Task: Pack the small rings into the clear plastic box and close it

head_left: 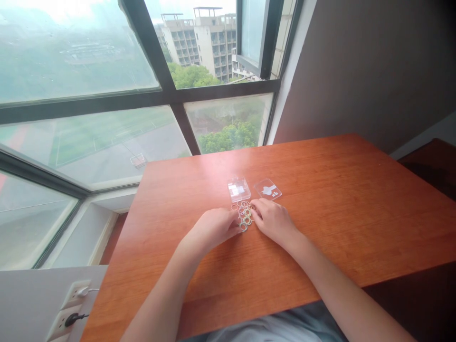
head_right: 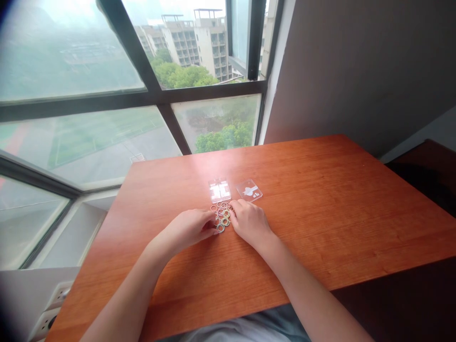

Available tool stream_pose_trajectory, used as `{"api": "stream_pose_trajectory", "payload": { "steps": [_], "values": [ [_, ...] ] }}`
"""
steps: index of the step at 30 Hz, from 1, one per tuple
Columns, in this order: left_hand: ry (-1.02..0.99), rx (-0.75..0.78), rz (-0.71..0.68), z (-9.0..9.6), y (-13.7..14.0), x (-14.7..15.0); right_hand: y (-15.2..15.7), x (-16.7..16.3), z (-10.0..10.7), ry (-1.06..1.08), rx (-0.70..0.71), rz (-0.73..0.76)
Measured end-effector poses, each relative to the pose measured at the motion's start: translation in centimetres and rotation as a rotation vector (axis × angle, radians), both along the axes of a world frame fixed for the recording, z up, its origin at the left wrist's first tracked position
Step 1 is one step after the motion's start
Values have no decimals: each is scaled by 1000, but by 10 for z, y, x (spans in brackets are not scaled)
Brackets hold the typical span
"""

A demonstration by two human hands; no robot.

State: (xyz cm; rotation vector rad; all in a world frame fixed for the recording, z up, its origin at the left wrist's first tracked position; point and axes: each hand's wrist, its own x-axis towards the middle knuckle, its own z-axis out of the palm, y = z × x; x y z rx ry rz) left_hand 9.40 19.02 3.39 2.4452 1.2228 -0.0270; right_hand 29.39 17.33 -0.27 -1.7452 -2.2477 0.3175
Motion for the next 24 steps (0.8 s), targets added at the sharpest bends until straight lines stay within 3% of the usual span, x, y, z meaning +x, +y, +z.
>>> {"api": "stream_pose_trajectory", "payload": {
  "steps": [11,16,24],
  "values": [
    [-75,75,137,3,11,-18,1,6,0,231,-33,146],
    [-127,35,87,1,10,-13,1,13,6,233,-69,274],
    [-164,80,39,-11,9,2,1,6,0,188,-1,225]
  ]
}}
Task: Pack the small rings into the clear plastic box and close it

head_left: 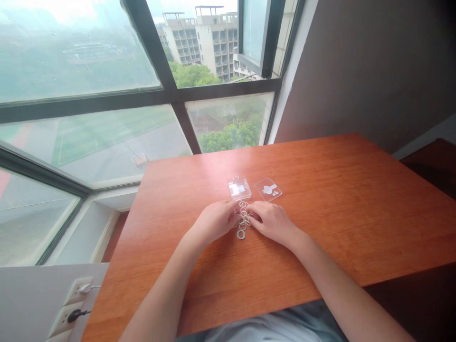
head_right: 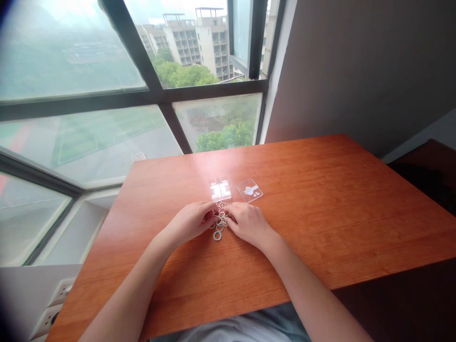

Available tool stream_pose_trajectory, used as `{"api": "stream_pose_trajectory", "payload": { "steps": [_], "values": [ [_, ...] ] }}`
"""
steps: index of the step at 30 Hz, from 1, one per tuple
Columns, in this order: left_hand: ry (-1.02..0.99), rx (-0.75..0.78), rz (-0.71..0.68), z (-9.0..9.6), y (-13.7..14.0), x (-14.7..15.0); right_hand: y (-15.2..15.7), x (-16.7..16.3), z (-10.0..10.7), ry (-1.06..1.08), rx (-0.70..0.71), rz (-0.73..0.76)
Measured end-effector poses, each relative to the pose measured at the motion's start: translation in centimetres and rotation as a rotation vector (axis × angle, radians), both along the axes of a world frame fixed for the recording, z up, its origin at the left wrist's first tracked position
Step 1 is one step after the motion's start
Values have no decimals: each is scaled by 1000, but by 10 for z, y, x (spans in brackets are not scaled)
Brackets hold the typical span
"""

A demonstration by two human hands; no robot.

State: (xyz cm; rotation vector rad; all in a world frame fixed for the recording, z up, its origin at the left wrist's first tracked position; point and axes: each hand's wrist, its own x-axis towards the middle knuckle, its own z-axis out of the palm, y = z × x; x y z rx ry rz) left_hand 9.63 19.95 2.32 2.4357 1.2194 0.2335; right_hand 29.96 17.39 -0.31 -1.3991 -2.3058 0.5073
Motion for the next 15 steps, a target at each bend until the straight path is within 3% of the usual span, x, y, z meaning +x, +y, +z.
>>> {"api": "stream_pose_trajectory", "payload": {
  "steps": [15],
  "values": [
    [-52,-76,46,11,7,-20,4,14,1,92,-54,-12]
  ]
}}
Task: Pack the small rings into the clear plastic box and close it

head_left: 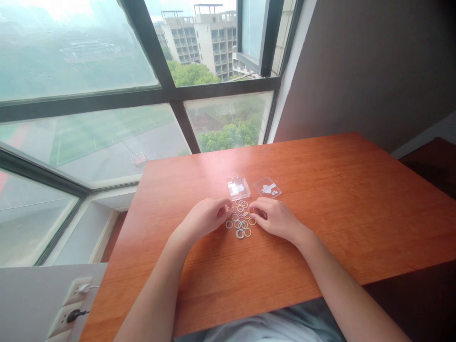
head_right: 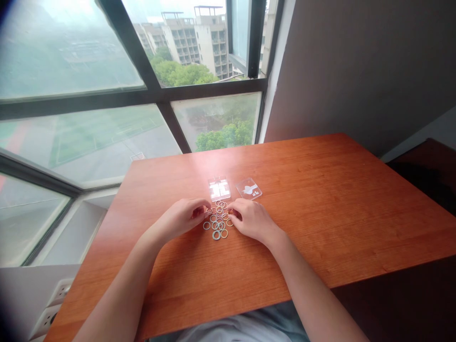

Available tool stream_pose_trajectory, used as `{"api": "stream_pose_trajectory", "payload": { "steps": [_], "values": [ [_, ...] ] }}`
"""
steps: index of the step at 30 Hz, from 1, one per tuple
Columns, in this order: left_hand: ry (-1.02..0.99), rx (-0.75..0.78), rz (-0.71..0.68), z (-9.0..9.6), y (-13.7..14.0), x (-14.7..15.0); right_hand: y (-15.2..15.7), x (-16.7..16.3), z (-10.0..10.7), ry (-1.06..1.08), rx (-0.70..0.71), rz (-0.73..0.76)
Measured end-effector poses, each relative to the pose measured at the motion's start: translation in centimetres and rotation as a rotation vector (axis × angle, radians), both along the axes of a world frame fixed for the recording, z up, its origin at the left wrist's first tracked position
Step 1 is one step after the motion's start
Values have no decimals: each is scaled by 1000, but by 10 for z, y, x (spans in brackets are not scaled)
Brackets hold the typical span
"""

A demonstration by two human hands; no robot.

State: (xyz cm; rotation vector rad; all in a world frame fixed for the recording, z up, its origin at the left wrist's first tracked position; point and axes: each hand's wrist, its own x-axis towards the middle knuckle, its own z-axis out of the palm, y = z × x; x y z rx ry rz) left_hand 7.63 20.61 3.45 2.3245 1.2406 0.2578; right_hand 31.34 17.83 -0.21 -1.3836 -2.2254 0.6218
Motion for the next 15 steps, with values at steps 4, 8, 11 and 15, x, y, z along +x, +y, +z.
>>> {"api": "stream_pose_trajectory", "payload": {
  "steps": [4,8,11,15],
  "values": [
    [10,1,10,1,1,-8,1,3,0,9,-9,25],
    [3,13,54,2,3,-16,1,3,1,15,-13,23],
    [11,23,82,2,4,-17,1,1,1,19,-26,2],
    [30,20,85,-2,4,-15,1,-1,-2,0,-31,-52]
  ]
}}
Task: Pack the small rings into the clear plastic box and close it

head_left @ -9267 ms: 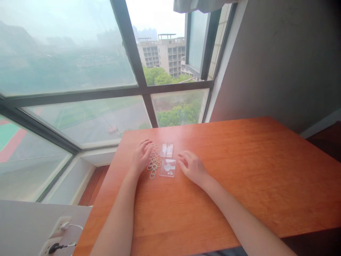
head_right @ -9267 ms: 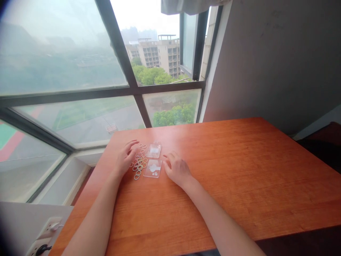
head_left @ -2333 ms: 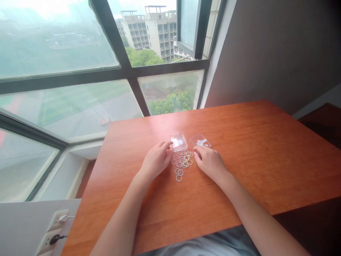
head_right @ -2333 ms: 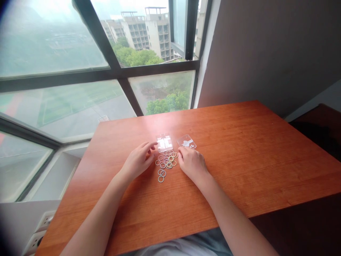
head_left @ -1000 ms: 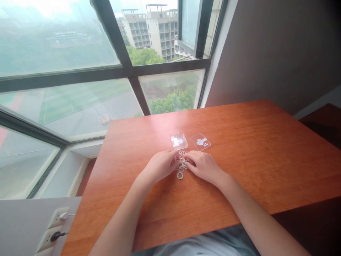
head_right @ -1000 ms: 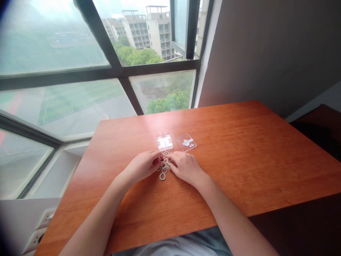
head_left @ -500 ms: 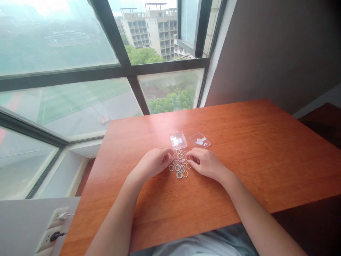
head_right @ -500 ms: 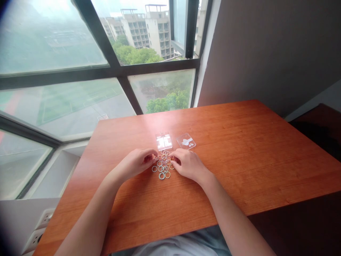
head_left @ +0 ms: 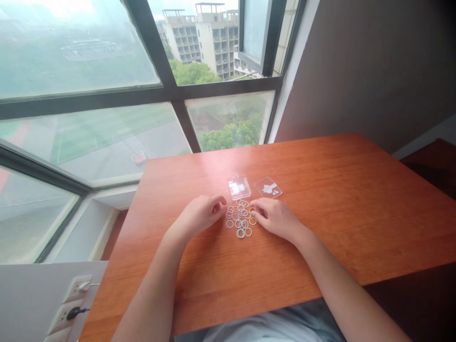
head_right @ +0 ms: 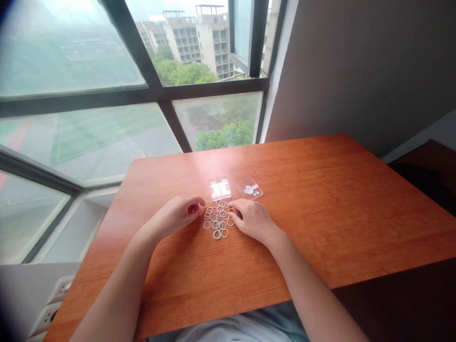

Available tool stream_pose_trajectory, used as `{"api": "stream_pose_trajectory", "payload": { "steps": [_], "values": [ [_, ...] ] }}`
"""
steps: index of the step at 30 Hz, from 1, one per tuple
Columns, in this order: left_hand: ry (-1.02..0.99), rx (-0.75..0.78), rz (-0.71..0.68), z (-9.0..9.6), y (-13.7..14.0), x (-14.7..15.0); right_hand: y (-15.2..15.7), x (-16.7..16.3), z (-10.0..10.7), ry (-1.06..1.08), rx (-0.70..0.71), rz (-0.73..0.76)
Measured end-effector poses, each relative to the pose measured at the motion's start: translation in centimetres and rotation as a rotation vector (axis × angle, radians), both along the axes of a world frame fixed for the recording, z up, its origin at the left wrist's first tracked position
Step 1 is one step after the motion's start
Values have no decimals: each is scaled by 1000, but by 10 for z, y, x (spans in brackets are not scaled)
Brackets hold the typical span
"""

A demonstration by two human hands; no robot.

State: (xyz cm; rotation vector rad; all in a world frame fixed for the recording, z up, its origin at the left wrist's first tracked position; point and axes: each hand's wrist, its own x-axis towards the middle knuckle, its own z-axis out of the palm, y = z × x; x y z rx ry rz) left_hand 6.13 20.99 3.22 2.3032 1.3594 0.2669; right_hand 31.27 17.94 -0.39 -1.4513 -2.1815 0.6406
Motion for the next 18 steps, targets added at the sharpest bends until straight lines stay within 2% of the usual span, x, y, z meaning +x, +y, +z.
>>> {"api": "stream_pose_trajectory", "payload": {
  "steps": [5,9,18],
  "values": [
    [9,-19,-50,-5,0,4,0,0,-1,-70,26,-90],
    [20,9,-62,-8,0,7,-1,0,2,-80,18,-48],
    [14,-27,-105,-10,-2,13,1,2,-1,-67,2,-1]
  ]
}}
